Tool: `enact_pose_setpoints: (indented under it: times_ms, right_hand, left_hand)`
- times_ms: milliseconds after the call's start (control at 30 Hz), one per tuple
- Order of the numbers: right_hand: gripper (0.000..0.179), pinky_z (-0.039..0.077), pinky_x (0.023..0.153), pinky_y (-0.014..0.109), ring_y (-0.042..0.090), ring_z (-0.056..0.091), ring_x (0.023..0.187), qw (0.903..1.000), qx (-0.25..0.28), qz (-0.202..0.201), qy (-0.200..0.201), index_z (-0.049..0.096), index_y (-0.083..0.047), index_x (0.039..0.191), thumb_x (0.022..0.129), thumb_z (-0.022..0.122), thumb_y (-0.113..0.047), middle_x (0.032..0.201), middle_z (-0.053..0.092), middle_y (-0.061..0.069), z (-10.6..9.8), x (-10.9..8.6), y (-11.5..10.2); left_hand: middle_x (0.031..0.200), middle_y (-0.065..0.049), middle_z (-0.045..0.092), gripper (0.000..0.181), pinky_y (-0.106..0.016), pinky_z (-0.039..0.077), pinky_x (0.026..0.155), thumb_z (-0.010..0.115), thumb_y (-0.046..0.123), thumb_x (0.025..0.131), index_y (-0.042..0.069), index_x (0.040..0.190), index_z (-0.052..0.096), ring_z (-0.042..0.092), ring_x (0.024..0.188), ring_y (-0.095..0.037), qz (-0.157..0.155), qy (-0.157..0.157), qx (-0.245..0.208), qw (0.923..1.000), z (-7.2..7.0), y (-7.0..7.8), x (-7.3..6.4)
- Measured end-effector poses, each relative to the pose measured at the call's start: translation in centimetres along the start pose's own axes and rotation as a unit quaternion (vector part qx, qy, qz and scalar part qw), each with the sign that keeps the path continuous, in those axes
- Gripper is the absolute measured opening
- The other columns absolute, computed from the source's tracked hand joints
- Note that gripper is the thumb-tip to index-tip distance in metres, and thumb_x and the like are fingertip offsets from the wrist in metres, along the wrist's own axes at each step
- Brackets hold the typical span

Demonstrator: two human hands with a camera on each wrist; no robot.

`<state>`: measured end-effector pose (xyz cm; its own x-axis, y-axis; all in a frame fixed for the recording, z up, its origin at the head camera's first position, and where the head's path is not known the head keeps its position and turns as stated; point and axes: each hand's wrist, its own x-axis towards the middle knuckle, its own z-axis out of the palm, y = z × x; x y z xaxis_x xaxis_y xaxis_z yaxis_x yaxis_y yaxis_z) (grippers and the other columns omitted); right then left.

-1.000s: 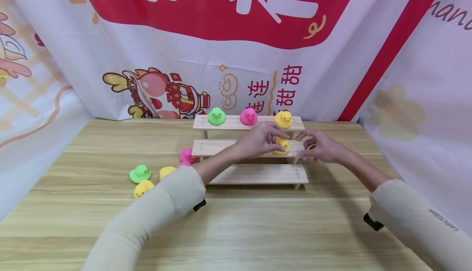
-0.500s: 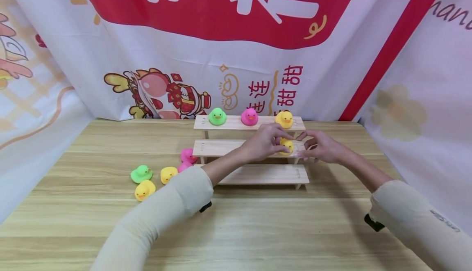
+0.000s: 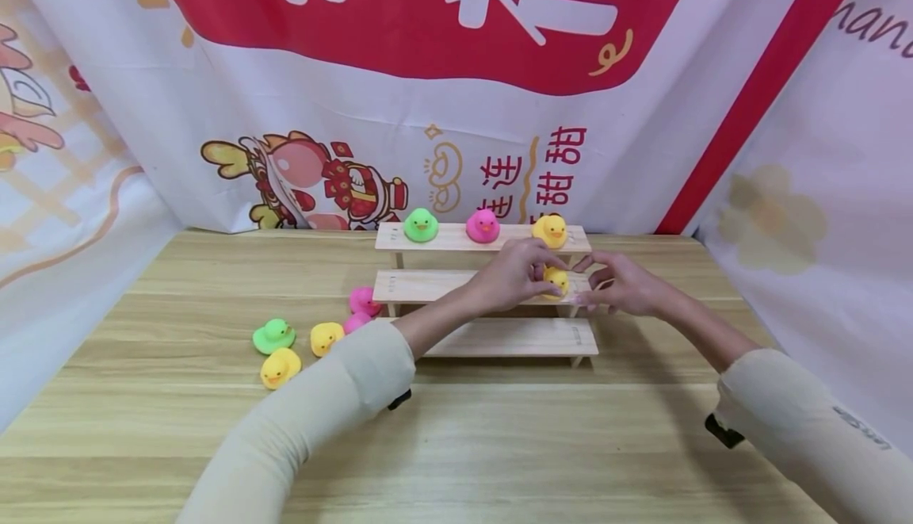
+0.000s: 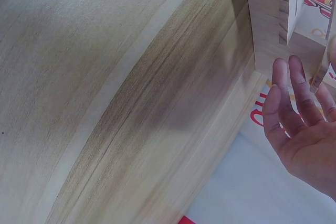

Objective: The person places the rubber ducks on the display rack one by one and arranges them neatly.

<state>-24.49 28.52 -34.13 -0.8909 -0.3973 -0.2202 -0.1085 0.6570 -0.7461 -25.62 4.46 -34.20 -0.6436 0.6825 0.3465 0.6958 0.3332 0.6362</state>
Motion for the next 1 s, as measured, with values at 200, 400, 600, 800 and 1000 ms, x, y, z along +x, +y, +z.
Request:
enact_pose_setpoints:
  times_ms: [200,400,600,800,1000]
  right_hand:
    - [0.054,0.061,0.065,0.047,0.035,0.07,0.085,1.0,0.002,0.0,-0.001,0.048,0.007,0.135,0.096,0.077,-0.017,0.09,0.073,0.02,0.0,0.1,0.0]
    - [0.054,0.061,0.068,0.048,0.033,0.069,0.085,1.0,0.003,0.009,-0.001,0.048,0.006,0.134,0.096,0.077,-0.019,0.09,0.072,0.019,0.1,0.0,-0.1]
    - [0.053,0.06,0.066,0.046,0.032,0.07,0.084,0.9999,0.002,0.009,0.007,0.048,0.006,0.133,0.095,0.077,-0.016,0.089,0.071,0.017,0.2,0.0,-0.1]
    - [0.056,0.06,0.066,0.043,0.032,0.07,0.085,0.9998,-0.004,0.018,0.006,0.048,0.005,0.135,0.095,0.078,-0.02,0.089,0.071,0.015,0.1,0.0,-0.2]
    - [0.057,0.06,0.069,0.046,0.032,0.069,0.086,0.9998,-0.002,0.02,0.002,0.048,0.005,0.135,0.095,0.078,-0.021,0.09,0.071,0.015,0.2,0.0,-0.3]
  left_hand:
    - [0.115,-0.01,0.068,0.039,-0.017,0.051,0.07,0.085,0.013,0.087,0.001,0.122,0.074,0.061,0.079,-0.013,-0.004,-0.005,-0.011,0.9999,-0.4,0.0,-0.5]
    - [0.119,-0.012,0.068,0.043,-0.018,0.054,0.073,0.086,0.012,0.085,0.0,0.124,0.072,0.063,0.081,-0.014,-0.005,0.009,-0.002,0.9999,-1.6,-0.1,-1.4]
    - [0.111,-0.007,0.069,0.043,-0.017,0.054,0.073,0.085,0.012,0.086,0.003,0.126,0.072,0.061,0.08,-0.012,-0.016,0.012,0.021,0.9996,-3.4,0.2,-3.0]
    - [0.099,-0.011,0.071,0.034,-0.026,0.057,0.074,0.083,0.01,0.088,-0.001,0.118,0.073,0.063,0.078,-0.014,-0.019,0.01,0.034,0.9992,-5.0,-0.2,-4.6]
    - [0.104,-0.015,0.073,0.029,-0.022,0.056,0.074,0.08,0.009,0.091,-0.002,0.117,0.073,0.064,0.081,-0.014,-0.023,-0.002,0.041,0.9989,-6.6,-0.9,-6.6]
